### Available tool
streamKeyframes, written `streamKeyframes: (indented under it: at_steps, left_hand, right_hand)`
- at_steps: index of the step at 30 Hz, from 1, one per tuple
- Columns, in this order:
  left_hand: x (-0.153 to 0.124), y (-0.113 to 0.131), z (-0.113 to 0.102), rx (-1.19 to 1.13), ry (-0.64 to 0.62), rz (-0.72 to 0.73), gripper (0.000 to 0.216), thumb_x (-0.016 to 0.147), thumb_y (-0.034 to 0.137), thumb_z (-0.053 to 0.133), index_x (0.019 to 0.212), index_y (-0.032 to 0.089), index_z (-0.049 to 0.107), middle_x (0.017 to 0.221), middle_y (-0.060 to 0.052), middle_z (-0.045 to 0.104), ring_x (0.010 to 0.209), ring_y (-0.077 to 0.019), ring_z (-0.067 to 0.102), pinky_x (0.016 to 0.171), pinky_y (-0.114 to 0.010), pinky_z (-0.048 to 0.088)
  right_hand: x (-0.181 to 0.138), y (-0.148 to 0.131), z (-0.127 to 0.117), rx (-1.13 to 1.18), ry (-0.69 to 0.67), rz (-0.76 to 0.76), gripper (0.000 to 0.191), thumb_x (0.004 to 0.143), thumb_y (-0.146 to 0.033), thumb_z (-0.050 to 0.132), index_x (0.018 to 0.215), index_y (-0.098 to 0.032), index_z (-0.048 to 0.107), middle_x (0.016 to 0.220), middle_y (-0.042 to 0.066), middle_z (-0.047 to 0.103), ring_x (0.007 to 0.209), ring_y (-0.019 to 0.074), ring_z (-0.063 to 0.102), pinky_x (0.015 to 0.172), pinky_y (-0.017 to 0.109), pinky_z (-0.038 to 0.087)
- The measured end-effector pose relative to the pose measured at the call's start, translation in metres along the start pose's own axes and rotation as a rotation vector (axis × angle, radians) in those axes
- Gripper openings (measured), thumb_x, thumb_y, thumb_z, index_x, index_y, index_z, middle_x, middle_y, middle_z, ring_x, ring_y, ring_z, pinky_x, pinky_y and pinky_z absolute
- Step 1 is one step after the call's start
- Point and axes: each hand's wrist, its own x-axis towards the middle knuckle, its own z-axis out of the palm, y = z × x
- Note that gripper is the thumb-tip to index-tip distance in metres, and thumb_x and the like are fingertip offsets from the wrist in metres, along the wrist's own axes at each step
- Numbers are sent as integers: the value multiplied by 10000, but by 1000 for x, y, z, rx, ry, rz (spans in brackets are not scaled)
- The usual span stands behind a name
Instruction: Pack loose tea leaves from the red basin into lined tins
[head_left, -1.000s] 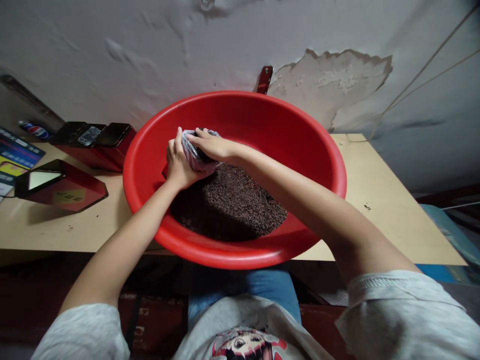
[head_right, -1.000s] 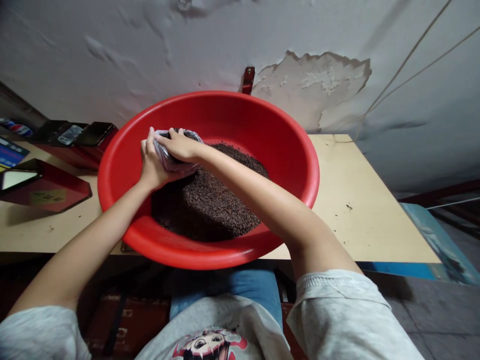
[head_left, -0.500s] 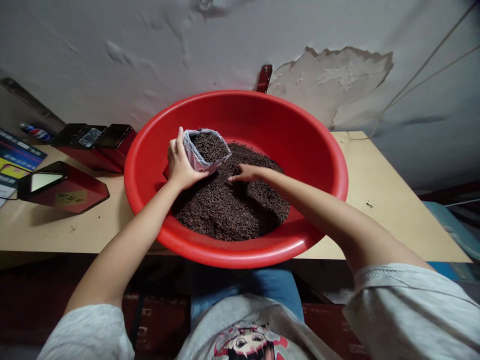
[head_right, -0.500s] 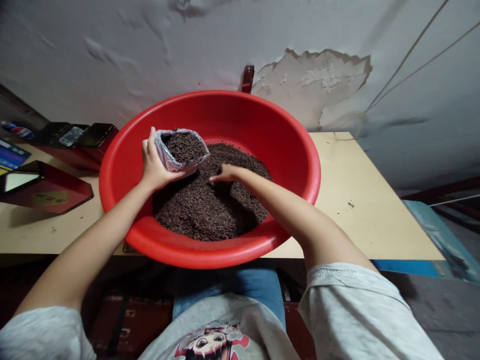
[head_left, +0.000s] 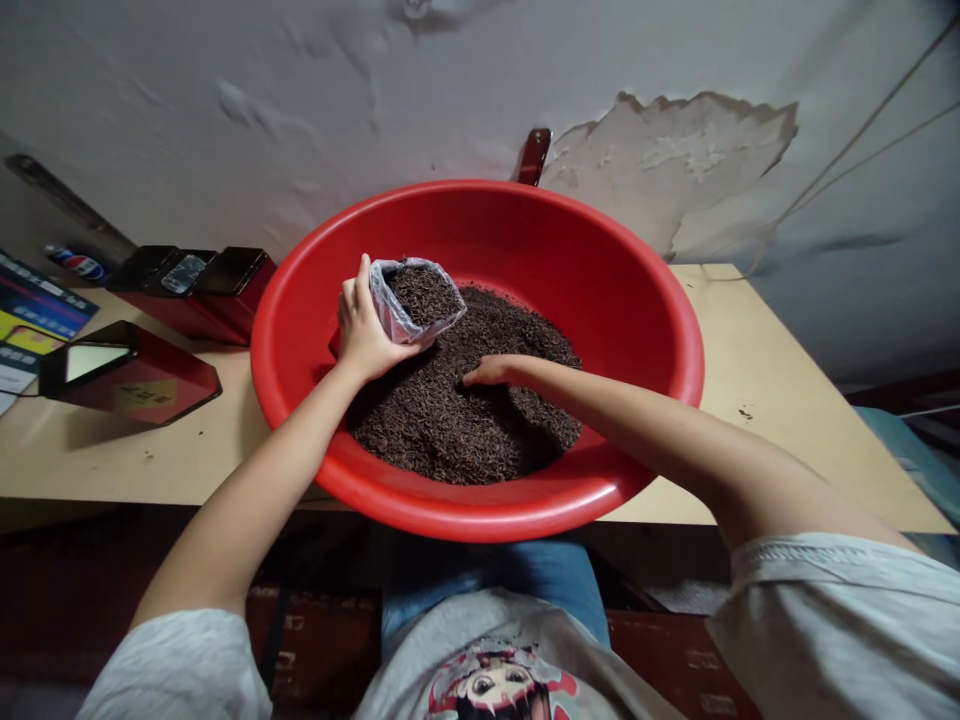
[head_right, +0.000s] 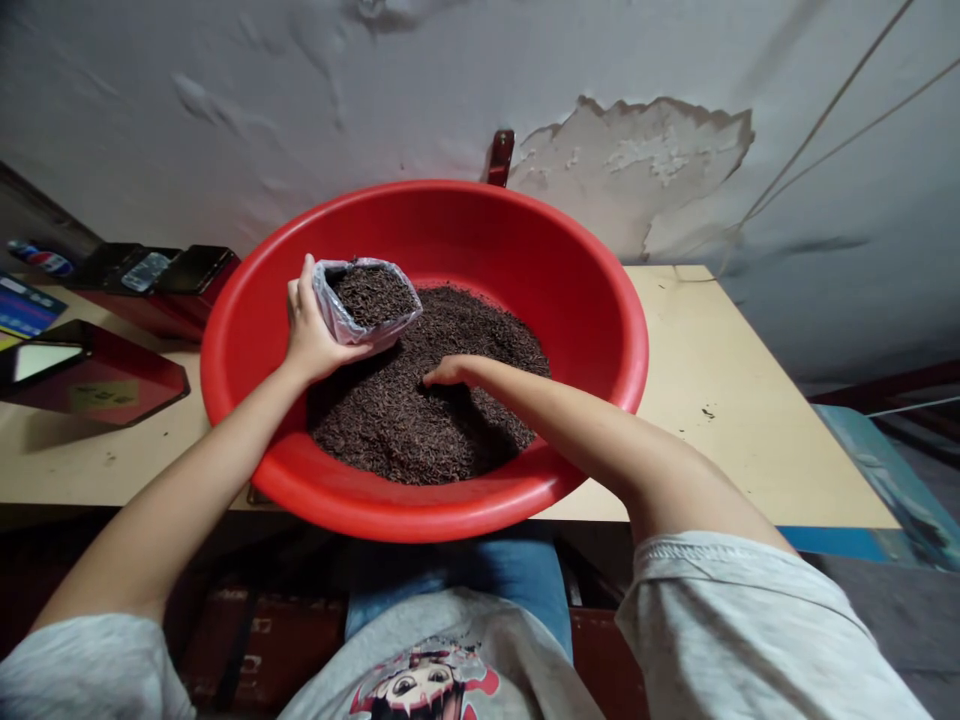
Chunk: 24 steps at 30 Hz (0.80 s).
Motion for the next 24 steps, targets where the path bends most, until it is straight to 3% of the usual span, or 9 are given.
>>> streamKeyframes:
  at_steps: [4, 7, 10, 13, 15, 17, 20, 22, 24]
  left_hand:
    - [1, -3, 3, 9, 16, 19, 1295, 312, 488, 870, 1395, 218, 212, 1305, -149, 346, 1261, -384, 312, 1079, -518, 229]
    - [1, -3, 4, 19, 25, 21, 1305, 311, 495, 868, 1399, 224, 200, 1292, -142, 351, 1255, -382, 321, 1077, -520, 236]
    - [0, -2, 3, 31, 21, 19, 1299, 328, 510, 860, 1403, 227, 188, 1280, -140, 351, 1248, -380, 333, 1064, -521, 258]
    - [-1, 1, 2, 43, 6, 24, 1300, 337, 542, 848, 1405, 230, 176, 1263, -139, 357, 1221, -377, 363, 1040, -522, 290]
    - [-1, 2, 2, 43, 8, 15, 1300, 339, 571, 835, 1405, 234, 172, 1249, -136, 362, 1205, -374, 378, 1031, -519, 299]
    - [-2, 2, 2, 31, 19, -5, 1292, 344, 602, 819, 1404, 246, 170, 1243, -129, 360, 1202, -370, 379, 1027, -512, 303]
    - [-2, 3, 1, -4, 32, -25, 1260, 356, 625, 802, 1396, 277, 182, 1254, -113, 349, 1221, -363, 358, 1034, -496, 295]
    - [-2, 4, 0, -22, 30, -26, 1253, 349, 604, 815, 1390, 269, 204, 1264, -115, 344, 1239, -363, 335, 1053, -487, 272]
    - [-2, 6, -1, -35, 30, -20, 1265, 324, 566, 838, 1383, 240, 227, 1276, -130, 340, 1259, -369, 307, 1079, -480, 235]
  right_hand:
    - [-8, -32, -33, 29, -12, 114, 248, 831, -245, 507, 602, -163, 462, 499, -34, 441, 423, 59, 395, 410, 202, 336]
    - [-15, -67, -56, 176, 131, -33, 211, 830, -257, 482, 637, -173, 476, 543, -23, 471, 439, 57, 406, 420, 197, 330]
    - [-21, -101, -61, 203, 292, -172, 172, 806, -259, 484, 657, -174, 480, 558, -15, 458, 479, 72, 435, 456, 209, 360]
    - [-27, -128, -52, -64, 402, -244, 148, 774, -277, 543, 713, -143, 540, 643, 11, 510, 603, 102, 508, 590, 241, 435]
    - [-33, -141, -43, -316, 397, -303, 185, 762, -295, 582, 785, -111, 594, 738, 43, 570, 720, 137, 553, 708, 272, 456]
    - [-41, -149, -40, -479, 275, -384, 230, 783, -308, 575, 868, -100, 625, 835, 63, 614, 812, 164, 576, 793, 292, 448]
    - [-48, -154, -45, -493, 117, -496, 222, 826, -288, 529, 926, -124, 641, 910, 42, 634, 889, 162, 588, 863, 288, 428]
    - [-43, -150, -52, -403, 214, -538, 208, 832, -259, 518, 926, -119, 638, 906, 31, 624, 920, 154, 586, 884, 280, 417]
    - [-31, -139, -57, -261, 412, -528, 213, 844, -244, 489, 918, -99, 625, 885, 39, 603, 917, 150, 583, 870, 279, 423]
